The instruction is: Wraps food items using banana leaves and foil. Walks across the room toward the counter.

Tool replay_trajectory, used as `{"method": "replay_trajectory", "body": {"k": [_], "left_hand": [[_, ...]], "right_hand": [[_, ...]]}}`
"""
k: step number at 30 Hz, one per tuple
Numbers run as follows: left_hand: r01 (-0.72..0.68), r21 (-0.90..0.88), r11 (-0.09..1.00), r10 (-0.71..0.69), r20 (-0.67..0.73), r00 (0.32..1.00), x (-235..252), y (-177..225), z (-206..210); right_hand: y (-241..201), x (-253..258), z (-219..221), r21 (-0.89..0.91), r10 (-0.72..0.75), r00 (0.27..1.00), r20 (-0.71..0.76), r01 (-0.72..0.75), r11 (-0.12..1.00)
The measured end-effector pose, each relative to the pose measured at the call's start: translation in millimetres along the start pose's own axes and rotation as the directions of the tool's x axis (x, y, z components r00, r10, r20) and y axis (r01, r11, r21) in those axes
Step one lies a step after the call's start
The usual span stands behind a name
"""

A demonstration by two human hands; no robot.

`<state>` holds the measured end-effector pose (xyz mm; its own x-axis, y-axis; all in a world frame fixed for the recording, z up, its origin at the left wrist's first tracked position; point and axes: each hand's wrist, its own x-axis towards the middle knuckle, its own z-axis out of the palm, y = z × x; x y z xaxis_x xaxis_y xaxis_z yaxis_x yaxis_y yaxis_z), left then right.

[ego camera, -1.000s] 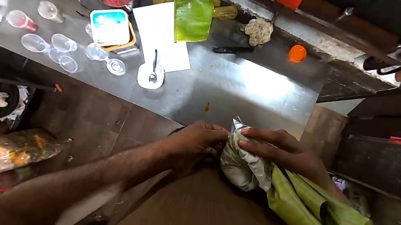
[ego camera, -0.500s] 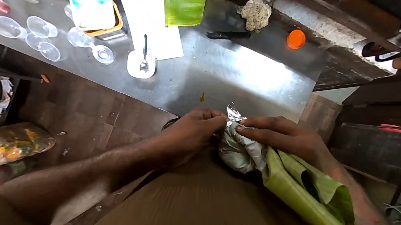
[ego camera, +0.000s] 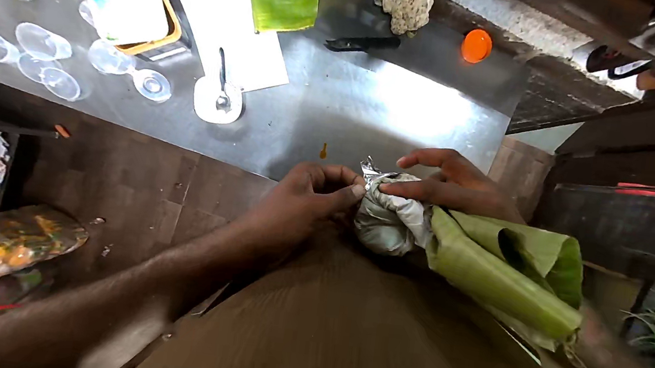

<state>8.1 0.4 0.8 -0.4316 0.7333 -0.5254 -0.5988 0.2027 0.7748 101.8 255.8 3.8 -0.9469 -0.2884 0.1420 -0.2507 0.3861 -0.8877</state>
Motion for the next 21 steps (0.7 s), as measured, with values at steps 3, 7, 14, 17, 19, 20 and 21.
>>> {"method": "replay_trajectory", "body": {"k": [3,7,14,17,19,20,21], "left_hand": [[-0.018,0.021,1.000,0.016,0.096,0.995,-3,-2,-9],[-0.049,0.061,0.997,0.037,0.196,0.980,-6,-8,-14],[-0.153,0.082,0.985,0.143,0.109,0.984,-3,-18,-2],[-0.200,0.083,0.976,0.199,0.025,0.980,-2,-21,6],[-0.215,0.113,0.970,0.220,-0.033,0.975,0,-19,11],[-0.224,0.136,0.965,0.234,-0.065,0.970,0,-17,14],[-0.232,0.165,0.959,0.250,-0.097,0.963,1,-15,17]], "right_hand": [[12,0,5,0.069,-0.085,0.996,-0.011,0.085,0.994],[6,14,2,0.200,0.100,0.985,0.139,-0.127,0.972],[14,0,15,0.142,0.097,0.995,-0.035,-0.091,0.986],[20,-6,19,0.039,0.024,0.994,-0.108,-0.020,0.999],[29,-7,16,0.012,-0.042,0.993,-0.112,0.044,0.999],[31,-7,14,0.015,-0.051,0.992,-0.114,0.053,0.998],[29,-5,13,0.025,-0.034,0.992,-0.125,0.037,0.999]]}}
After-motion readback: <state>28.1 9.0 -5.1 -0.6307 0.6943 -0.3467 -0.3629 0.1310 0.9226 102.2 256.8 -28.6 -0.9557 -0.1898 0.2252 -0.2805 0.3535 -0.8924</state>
